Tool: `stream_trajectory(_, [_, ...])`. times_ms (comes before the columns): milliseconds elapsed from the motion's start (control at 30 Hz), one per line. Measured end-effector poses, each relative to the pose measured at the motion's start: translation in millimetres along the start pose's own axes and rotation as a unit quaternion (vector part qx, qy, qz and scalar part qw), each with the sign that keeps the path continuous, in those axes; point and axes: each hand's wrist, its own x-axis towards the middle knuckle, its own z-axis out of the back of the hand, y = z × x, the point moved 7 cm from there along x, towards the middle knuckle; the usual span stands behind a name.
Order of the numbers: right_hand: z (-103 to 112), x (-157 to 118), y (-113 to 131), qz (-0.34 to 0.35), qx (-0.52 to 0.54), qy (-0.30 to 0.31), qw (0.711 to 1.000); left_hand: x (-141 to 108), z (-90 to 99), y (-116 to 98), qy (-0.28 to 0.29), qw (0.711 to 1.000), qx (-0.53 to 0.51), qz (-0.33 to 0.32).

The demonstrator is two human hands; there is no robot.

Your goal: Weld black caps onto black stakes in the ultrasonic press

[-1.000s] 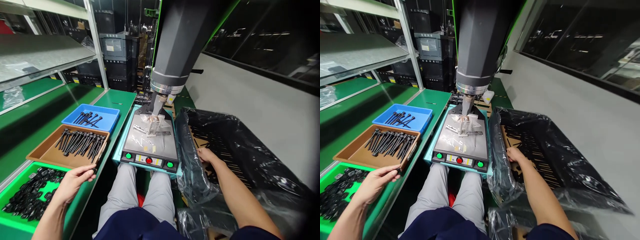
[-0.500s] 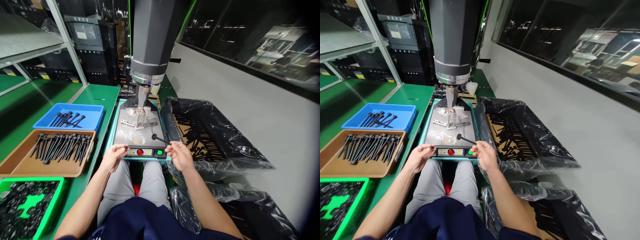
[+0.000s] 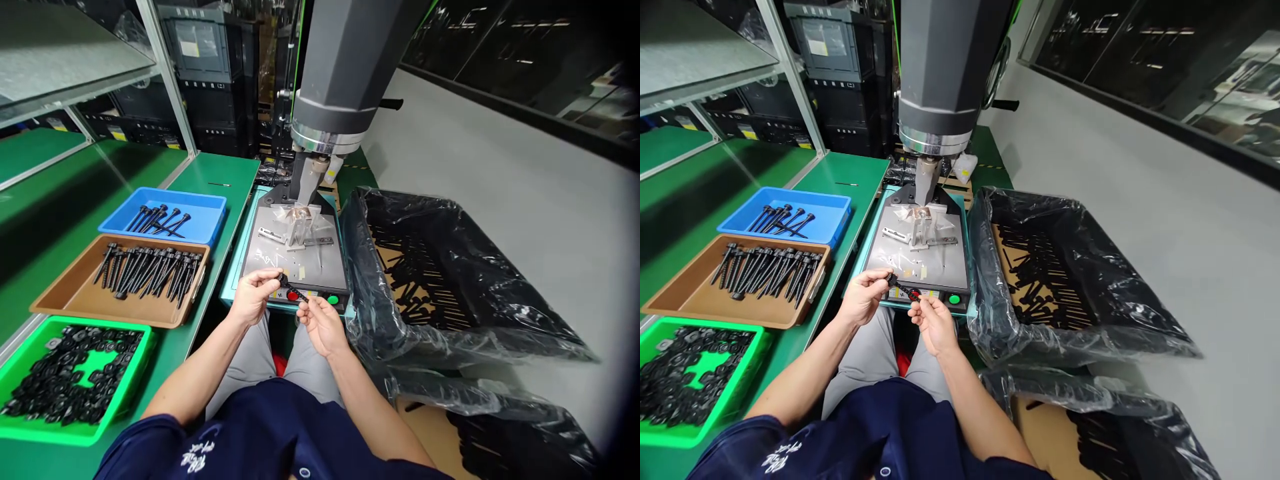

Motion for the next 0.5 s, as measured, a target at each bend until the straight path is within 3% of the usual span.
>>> stream_trajectory(200, [4, -3, -27, -0.087, 0.072, -0.006, 0.994, 1, -0.9, 0, 0.027, 0.999, 0.042, -0.006])
stream_trajectory(500, [12, -3, -44, -0.182, 0.117, 0.020, 0.976, 2, -2.1, 3, 0.069, 0.997, 0.039, 0.007])
